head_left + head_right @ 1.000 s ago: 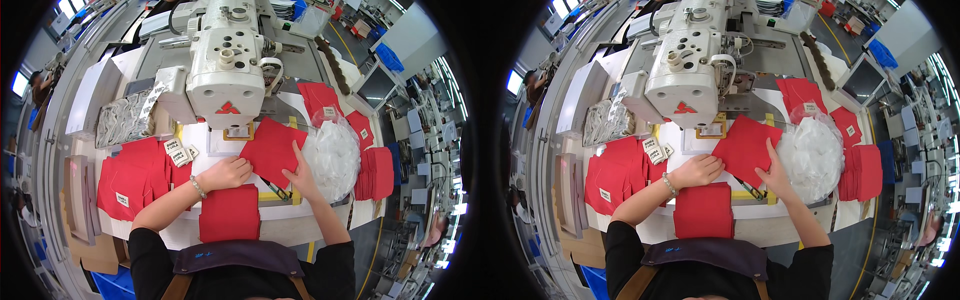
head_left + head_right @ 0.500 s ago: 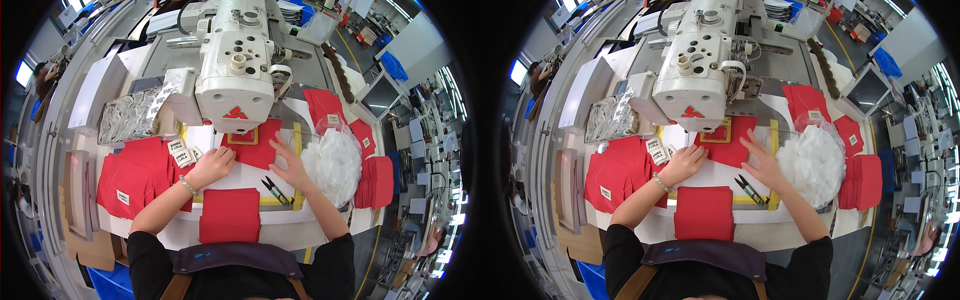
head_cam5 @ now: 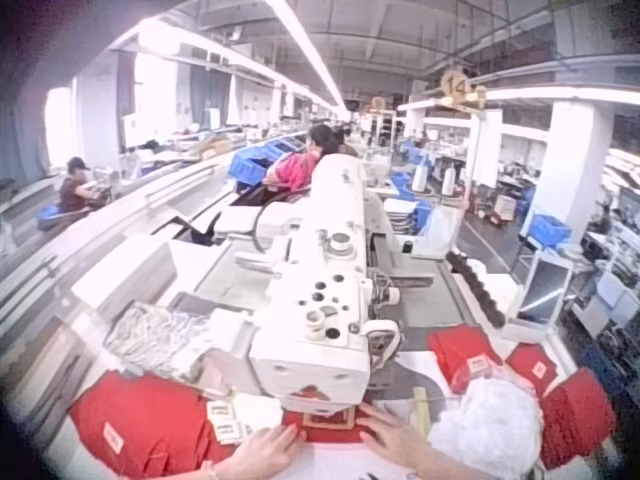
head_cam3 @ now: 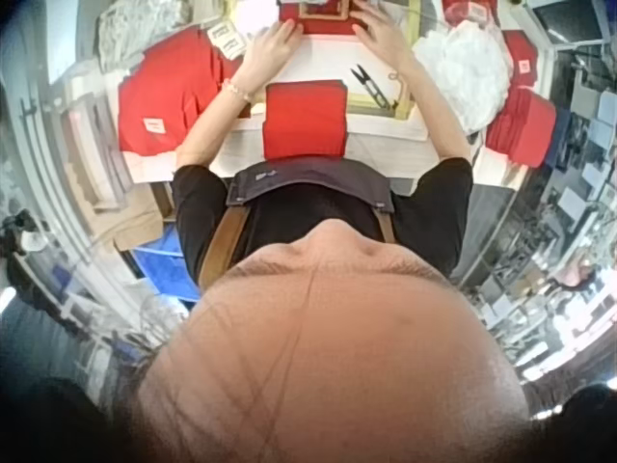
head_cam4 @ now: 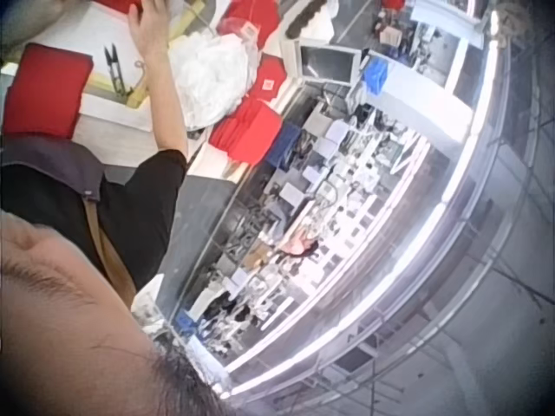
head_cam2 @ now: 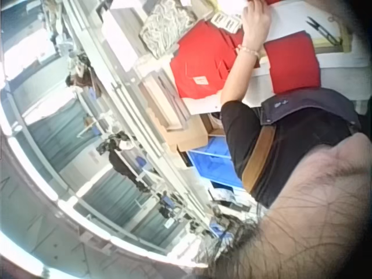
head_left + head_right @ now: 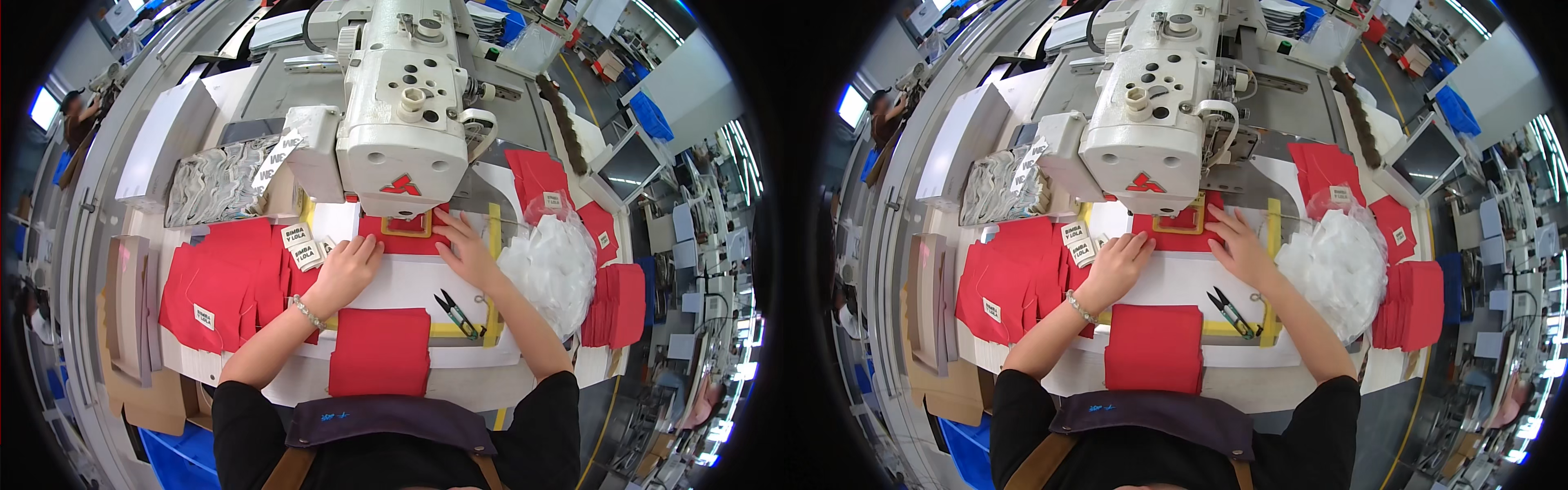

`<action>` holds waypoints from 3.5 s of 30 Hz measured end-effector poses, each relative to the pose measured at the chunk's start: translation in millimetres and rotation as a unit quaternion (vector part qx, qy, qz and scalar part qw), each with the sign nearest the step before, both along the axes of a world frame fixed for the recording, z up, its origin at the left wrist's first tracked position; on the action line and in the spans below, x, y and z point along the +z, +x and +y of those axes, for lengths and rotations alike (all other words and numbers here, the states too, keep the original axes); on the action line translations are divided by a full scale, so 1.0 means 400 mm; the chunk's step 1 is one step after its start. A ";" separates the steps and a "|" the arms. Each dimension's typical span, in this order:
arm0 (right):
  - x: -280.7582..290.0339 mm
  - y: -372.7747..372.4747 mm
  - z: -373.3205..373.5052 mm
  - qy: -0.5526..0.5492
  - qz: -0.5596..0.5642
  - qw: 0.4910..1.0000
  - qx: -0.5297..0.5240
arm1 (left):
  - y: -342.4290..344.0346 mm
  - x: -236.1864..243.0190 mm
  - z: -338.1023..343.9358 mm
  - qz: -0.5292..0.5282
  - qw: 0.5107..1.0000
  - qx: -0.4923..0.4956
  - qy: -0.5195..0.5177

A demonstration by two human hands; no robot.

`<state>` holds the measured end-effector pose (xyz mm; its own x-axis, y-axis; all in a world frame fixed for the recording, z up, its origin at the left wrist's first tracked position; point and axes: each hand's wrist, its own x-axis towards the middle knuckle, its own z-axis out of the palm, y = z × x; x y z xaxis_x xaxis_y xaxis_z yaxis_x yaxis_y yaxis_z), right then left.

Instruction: The person sews white labels onto red fabric pieces using a sewing machine. They place each piece under the needle, guide it through, and then cut the thread with scissors. The finished pieces are stacked on the table.

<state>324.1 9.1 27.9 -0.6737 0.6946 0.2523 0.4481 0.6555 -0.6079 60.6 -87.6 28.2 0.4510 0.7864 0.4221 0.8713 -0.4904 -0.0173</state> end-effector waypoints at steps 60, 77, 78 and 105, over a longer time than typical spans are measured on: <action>0.005 -0.010 -0.059 0.272 -0.081 0.956 -0.067 | -0.049 0.037 -0.017 -0.119 0.981 0.103 -0.117; -0.009 -0.002 -0.069 0.225 -0.064 0.968 -0.089 | -0.040 0.040 -0.019 -0.165 0.968 0.140 -0.126; -0.010 -0.003 -0.069 0.222 -0.062 0.969 -0.091 | -0.039 0.039 -0.021 -0.163 0.969 0.140 -0.123; 0.009 -0.015 -0.081 0.203 -0.079 0.970 -0.107 | -0.050 0.027 -0.017 -0.098 0.984 0.116 -0.098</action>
<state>318.2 -23.2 31.6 -0.5771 0.6878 0.4404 0.6669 0.7081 -0.2321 40.5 -94.3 38.8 0.1756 0.9335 0.3126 0.9372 -0.2558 0.2372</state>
